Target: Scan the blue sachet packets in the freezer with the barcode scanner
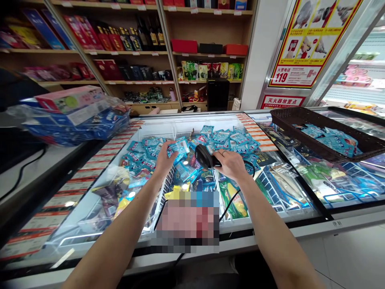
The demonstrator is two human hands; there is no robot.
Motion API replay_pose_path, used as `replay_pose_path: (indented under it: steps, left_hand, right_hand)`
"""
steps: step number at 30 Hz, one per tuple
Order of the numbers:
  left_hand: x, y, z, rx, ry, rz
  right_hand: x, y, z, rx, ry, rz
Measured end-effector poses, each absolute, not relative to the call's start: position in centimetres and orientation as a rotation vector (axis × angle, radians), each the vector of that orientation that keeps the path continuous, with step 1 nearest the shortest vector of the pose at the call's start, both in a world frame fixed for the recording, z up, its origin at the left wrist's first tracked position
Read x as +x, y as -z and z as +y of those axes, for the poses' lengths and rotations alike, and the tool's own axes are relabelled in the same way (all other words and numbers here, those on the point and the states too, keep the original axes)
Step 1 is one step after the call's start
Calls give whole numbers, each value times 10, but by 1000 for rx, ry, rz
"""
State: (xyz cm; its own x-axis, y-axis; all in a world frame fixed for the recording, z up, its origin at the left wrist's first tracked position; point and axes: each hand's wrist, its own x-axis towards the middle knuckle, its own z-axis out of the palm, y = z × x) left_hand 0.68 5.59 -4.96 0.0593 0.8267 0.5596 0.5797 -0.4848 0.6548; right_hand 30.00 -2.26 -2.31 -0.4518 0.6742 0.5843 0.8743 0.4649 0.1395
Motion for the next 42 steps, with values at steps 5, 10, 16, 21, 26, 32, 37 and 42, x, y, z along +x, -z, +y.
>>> replay_pose_path:
  steps: [5, 10, 16, 21, 26, 32, 37, 42]
  left_hand:
    - [7, 49, 57, 2064, -1368, 1445]
    - [9, 48, 56, 2021, -1380, 1460]
    - [9, 49, 56, 2000, -1377, 1487]
    - [8, 51, 57, 2027, -1364, 1483]
    - [9, 49, 56, 2047, -1352, 1494]
    - [10, 49, 55, 2043, -1352, 1486]
    - [11, 51, 55, 2156, -1476, 1502]
    - [15, 43, 39, 2155, -1527, 1868]
  right_hand:
    - [296, 21, -25, -1265, 590, -2280]
    - [291, 19, -26, -1243, 585, -2305]
    - [287, 19, -28, -1228, 603, -2307]
    - [287, 19, -28, -1233, 585, -2323]
    - [287, 19, -27, -1225, 588, -2338]
    - [287, 21, -27, -1213, 585, -2339]
    - [289, 21, -27, -1227, 611, -2278]
    - [295, 22, -26, -1273, 611, -2247]
